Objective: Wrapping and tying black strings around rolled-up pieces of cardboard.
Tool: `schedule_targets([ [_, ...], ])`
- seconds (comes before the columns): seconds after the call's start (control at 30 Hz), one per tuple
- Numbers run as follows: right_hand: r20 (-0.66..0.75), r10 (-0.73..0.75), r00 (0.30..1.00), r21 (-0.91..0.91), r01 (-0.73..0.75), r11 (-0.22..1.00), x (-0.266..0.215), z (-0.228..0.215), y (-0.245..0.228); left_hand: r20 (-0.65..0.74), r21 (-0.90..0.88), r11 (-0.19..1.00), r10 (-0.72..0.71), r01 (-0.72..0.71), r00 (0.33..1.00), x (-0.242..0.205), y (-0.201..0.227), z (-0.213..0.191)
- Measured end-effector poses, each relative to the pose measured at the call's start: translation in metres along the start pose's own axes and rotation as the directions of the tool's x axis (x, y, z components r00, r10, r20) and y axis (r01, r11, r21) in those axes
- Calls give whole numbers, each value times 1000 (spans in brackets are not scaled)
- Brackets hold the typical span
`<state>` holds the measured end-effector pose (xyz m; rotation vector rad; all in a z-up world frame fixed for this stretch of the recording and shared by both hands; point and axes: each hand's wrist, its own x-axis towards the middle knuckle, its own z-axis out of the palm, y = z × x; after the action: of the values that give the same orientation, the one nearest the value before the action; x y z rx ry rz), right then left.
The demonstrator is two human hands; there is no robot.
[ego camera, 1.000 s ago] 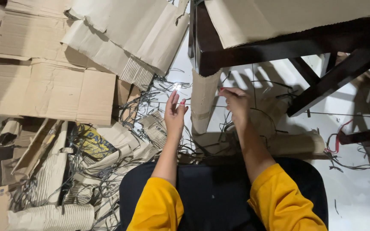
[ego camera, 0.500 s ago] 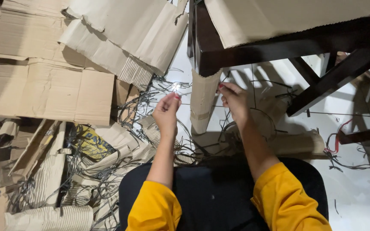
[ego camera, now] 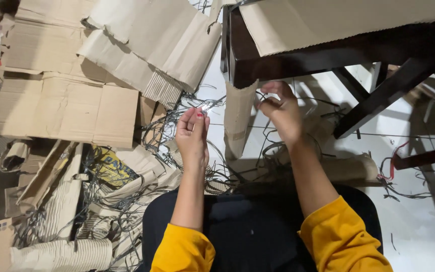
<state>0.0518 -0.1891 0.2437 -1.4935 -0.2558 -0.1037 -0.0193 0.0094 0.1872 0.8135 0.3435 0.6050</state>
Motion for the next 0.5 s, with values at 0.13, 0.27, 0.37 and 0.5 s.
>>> schedule_targets([
  [0.13,-17,-69,997,-112,66,991,-13,12,-4,68,63,998,-18,14,998,-22,12,10],
  [0.27,-55,-96,994,-275,77,958,-26,27,9,198,163,984,37,-70,979,-43,19,21],
  [0.37,-45,-218,975,-356,188,915,-34,35,16,276,226,962,86,-152,957,-53,13,29],
  [0.5,90,-457,885,-389,454,802,-43,42,2,328,246,947,117,-204,938,-59,3,37],
])
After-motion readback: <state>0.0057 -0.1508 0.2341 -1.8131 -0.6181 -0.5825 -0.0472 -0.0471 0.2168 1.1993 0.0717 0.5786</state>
